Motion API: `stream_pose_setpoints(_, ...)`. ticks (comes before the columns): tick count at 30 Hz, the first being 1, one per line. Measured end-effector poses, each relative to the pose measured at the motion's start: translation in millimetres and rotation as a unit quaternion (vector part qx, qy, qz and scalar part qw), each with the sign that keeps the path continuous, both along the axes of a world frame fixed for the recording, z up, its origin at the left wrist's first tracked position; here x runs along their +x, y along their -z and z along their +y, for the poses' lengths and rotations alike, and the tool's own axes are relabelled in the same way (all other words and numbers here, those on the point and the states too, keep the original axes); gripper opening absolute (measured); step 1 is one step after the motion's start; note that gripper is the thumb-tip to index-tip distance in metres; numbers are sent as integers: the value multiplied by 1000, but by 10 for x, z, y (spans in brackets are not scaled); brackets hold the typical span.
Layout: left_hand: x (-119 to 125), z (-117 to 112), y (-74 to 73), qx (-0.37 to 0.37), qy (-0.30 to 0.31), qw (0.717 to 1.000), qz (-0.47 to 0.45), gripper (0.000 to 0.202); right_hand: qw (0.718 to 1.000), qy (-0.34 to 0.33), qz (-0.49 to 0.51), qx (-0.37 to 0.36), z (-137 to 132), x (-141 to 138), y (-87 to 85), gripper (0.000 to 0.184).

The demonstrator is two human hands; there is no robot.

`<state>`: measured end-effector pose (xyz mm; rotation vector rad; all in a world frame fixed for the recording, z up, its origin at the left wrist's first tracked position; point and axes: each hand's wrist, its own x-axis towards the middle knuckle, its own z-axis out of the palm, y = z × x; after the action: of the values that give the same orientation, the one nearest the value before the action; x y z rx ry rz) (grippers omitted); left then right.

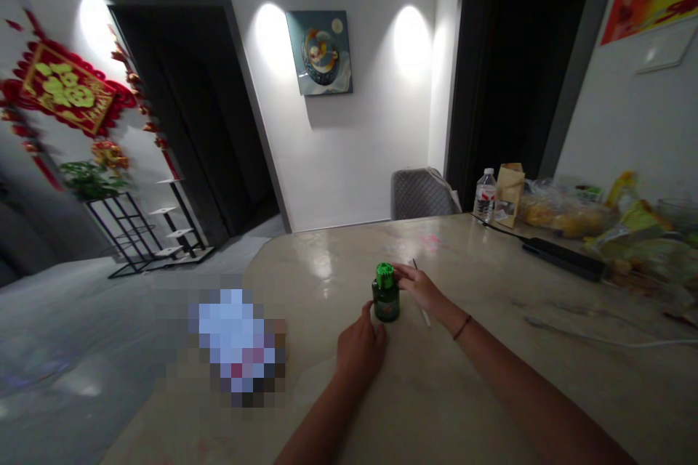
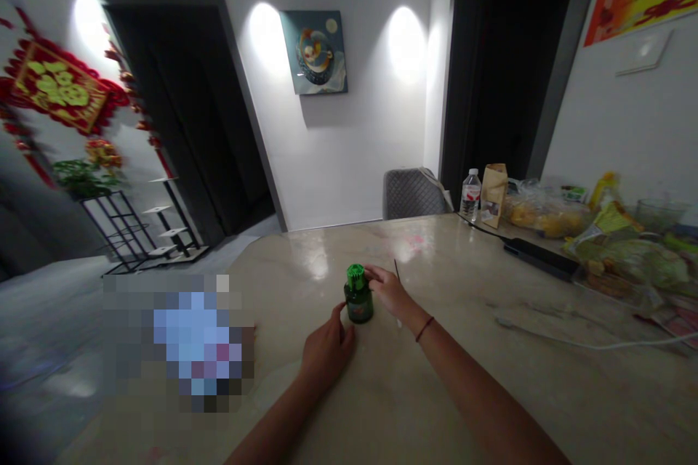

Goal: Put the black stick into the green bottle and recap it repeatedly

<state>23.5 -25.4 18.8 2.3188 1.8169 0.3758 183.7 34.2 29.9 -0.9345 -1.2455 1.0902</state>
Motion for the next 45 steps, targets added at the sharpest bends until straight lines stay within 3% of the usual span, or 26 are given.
stream_pose_setpoints(6, -13, 25, 8, -13, -17, 999, -48, 60, 998, -44, -28, -30, -33, 27, -19, 34)
stream_pose_setpoints(11, -26, 12, -43, -24, -17, 998, -58, 50, 996, -84, -41, -5, -90, -20, -79, 30)
stream_pose_setpoints(25, -13, 24, -34, -20, -37, 998, -57, 52, 996, -33, -77, 6, -119, 142, -246, 24)
stream_pose_setpoints(30, -31, 57, -8, -34, -42, 994, -91, 66, 989, -71, -132, 13, -163, 105, -143, 45)
stream_pose_setpoints(33, -49, 63, 11, -29, -37, 993, -112, 69, 984, -27, -175, 37, -135, 68, -28, 47)
stream_pose_setpoints(36, -59, 52, 16, -23, -9, 995, -96, 57, 976, 31, -207, 58, -61, 77, 79, 49)
stream_pose_setpoints(39, -59, 38, 10, 1, 8, 996, -83, 39, 951, 93, -287, 61, -4, 154, 127, 53)
stream_pose_setpoints(42, -51, 34, 11, 17, 13, 997, -80, 28, 893, 166, -416, 27, 6, 287, 111, 50)
stream_pose_setpoints(45, -33, 42, 29, 31, 15, 998, -62, 20, 837, 194, -508, -57, -12, 419, 88, 40)
